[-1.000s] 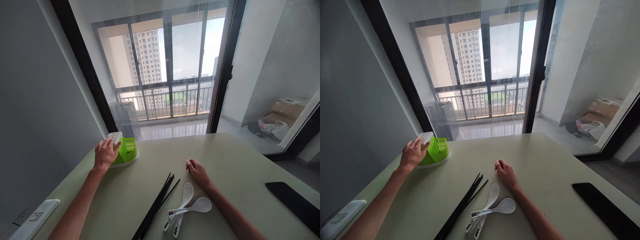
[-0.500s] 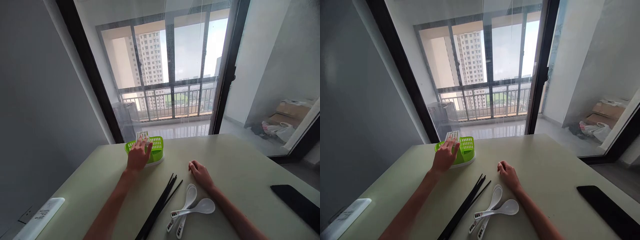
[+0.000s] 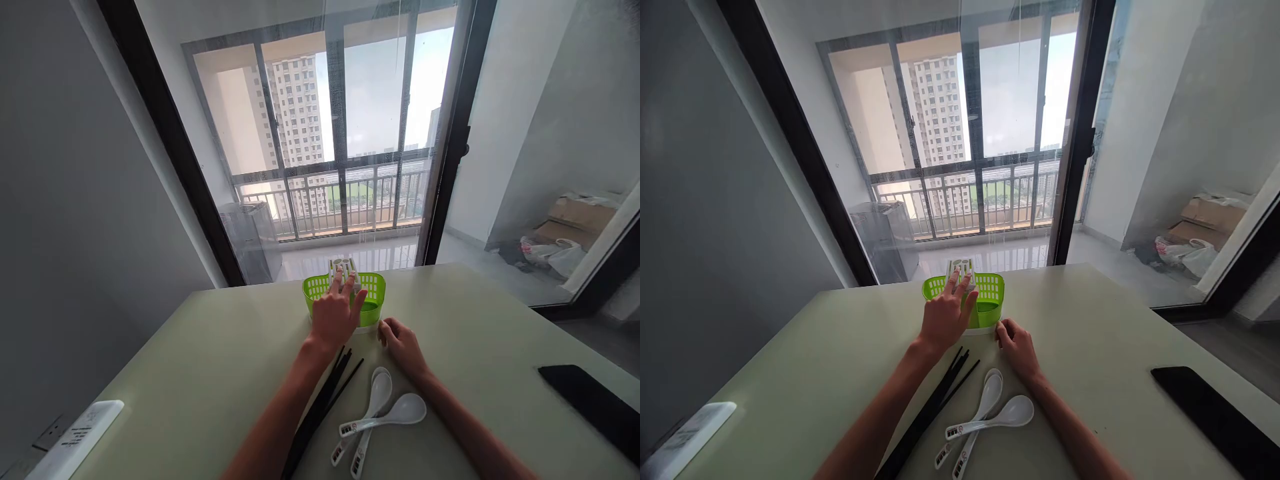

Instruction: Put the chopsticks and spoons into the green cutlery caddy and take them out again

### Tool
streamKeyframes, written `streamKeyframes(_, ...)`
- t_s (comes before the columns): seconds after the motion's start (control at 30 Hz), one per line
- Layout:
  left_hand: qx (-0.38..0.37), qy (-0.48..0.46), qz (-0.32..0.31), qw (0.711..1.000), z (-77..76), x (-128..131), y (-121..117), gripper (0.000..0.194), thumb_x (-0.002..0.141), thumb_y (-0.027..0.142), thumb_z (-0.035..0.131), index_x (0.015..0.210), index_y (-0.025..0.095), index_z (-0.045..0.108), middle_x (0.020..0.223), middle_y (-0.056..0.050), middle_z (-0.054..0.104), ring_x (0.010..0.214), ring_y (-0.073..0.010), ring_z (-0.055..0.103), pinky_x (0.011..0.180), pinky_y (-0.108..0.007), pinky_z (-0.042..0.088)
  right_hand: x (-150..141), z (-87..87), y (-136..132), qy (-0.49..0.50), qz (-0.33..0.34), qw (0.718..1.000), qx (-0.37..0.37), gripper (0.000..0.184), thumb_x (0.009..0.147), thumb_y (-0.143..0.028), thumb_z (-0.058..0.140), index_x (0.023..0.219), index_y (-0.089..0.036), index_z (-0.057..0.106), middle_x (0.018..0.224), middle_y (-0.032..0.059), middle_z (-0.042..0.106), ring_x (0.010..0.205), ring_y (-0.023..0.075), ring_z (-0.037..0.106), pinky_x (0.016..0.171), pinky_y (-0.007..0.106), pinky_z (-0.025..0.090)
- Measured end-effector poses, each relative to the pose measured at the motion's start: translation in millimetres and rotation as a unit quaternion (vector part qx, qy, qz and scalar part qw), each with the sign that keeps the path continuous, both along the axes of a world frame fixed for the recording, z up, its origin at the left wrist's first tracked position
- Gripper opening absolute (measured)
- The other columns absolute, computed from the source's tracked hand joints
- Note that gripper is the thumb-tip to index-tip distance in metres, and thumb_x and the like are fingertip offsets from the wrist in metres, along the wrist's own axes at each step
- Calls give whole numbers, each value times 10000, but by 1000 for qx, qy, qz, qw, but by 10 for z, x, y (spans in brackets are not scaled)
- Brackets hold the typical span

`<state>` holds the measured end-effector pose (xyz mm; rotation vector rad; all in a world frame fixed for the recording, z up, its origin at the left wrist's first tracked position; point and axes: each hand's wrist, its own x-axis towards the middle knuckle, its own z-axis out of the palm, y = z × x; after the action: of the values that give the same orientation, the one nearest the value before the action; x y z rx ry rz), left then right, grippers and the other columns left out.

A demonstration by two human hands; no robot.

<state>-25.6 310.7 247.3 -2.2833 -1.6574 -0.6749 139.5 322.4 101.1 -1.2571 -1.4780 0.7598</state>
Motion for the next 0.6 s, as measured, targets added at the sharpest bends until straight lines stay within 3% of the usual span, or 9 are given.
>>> streamKeyframes(0.43,-16,-6,-42,999,31,66,-118,588,1034,584,294,1523,288,432,1569,-125,458,1190,-315,645,854,-424,559,-17,16,-19,46,-10,999,6,329,864,-494,483,667,-233,516,611,-21,521,608,169,448,573,263,358)
streamKeyframes(0.6,49,-34,-45,997,0,-102,-156,499,1051,473,340,1494,277,457,1589,-101,422,1298,-307,536,1046,-488,454,-6,0,-27,70,4,998,-3,365,861,-532,496,645,-237,500,585,-25,507,585,165,441,545,258,355)
